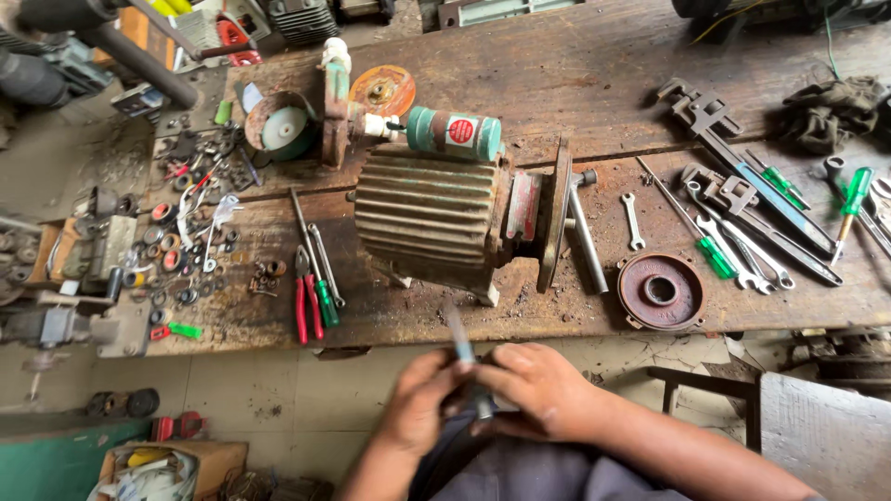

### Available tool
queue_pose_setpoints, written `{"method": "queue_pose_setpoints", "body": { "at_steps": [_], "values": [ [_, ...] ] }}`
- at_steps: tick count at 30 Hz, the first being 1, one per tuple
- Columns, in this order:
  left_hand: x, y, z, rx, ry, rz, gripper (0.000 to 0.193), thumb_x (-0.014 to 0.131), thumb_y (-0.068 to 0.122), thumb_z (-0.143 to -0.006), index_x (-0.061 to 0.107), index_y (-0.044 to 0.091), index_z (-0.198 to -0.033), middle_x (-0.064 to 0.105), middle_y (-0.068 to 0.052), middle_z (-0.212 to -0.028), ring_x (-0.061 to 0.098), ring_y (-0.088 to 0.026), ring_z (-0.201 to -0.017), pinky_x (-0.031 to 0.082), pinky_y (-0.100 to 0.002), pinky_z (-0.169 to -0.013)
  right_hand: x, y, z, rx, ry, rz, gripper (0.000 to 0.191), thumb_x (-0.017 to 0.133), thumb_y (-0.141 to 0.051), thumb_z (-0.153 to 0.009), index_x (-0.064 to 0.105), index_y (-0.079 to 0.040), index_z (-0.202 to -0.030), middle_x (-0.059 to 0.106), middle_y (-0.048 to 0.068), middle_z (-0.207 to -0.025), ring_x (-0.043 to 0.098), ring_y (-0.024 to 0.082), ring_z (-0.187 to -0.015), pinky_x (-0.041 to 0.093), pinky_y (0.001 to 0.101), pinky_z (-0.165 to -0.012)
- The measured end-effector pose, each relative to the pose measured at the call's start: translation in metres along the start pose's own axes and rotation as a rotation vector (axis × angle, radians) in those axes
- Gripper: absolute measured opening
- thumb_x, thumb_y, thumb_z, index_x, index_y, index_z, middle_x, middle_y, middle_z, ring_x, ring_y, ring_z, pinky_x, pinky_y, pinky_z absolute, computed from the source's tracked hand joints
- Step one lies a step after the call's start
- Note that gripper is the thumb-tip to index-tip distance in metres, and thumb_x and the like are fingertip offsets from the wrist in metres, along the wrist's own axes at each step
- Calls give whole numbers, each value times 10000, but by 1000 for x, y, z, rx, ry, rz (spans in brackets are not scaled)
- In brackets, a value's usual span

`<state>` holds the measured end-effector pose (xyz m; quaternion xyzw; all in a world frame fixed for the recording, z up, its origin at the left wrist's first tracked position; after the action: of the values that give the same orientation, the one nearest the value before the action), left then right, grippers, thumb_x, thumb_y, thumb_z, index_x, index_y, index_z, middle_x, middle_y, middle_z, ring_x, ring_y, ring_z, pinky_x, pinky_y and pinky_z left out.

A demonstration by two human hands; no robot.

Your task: The person works on an old electric motor on a cluttered workbench, prying at the motor housing with a hand tool, repositioning the motor, and using a hammer and wrench to loosen and remove parts from the motor body. The clip starts and ends mid-repair.

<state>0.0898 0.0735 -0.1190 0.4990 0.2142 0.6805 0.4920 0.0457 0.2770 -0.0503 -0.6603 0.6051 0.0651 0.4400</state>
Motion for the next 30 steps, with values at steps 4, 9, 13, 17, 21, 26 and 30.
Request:
{"method": "queue_pose_setpoints", "body": {
  "at_steps": [4,9,13,17,21,26,30],
  "values": [
    [63,22,-7,78,-219,-46,222,697,254,-1009,690,35,-979,602,29,-768,498,-52,-651,376,-215,-584,-19,8,9,-32,173,-16,466,811,-153,-797,589,-36,-1189,625,92,-828,639,286,-664,478,407,-578],
    [82,93,0,640,-292,-946,353,690,389,-1003,723,43,-948,695,-35,-829,656,-136,-725,524,-282,-660,-52,5,40,262,459,98,343,677,-34,-863,534,2,-1173,677,146,-954,691,268,-824,563,374,-737],
    [73,162,-26,1184,-103,-1297,324,685,445,-1011,688,125,-1067,733,-61,-1042,703,-236,-986,543,-412,-915,-77,5,36,394,756,-212,321,621,-88,-1062,519,-39,-1362,656,79,-1099,665,169,-944,586,305,-898],
    [65,205,-80,1316,-80,-1589,994,764,713,-715,487,110,-1456,491,-200,-1489,450,-413,-1389,339,-633,-1158,-76,17,7,670,796,-268,300,619,-79,-1053,535,32,-1319,647,154,-1101,634,192,-938,544,334,-891],
    [59,207,-114,1126,-234,-1698,1256,793,754,-564,339,171,-1580,218,-174,-1660,190,-485,-1526,166,-741,-1200,-62,6,-13,604,1039,-3,277,604,-244,-1058,498,-31,-1200,681,91,-1031,661,110,-826,542,215,-655],
    [49,200,-119,1093,-276,-1780,1132,818,736,-646,435,199,-1566,203,-162,-1681,202,-505,-1525,256,-731,-1178,-38,3,-32,667,1118,257,317,633,-312,-1144,485,-40,-1214,659,68,-916,671,98,-716,537,200,-634],
    [48,201,-120,1120,-303,-1785,1089,801,739,-684,470,192,-1566,214,-177,-1680,200,-512,-1521,293,-732,-1174,-25,6,-51,687,980,394,318,696,-237,-1140,496,0,-1210,658,102,-946,671,146,-786,552,235,-722]
  ]
}}
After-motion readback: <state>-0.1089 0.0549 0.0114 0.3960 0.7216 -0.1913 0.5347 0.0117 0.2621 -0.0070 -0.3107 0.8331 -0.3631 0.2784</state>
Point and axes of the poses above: each hand's wrist, its own z-axis away from the middle knuckle, its own x-axis out of the palm, y = z × x, the point moved 3 cm from there along -z, towards the middle knuckle
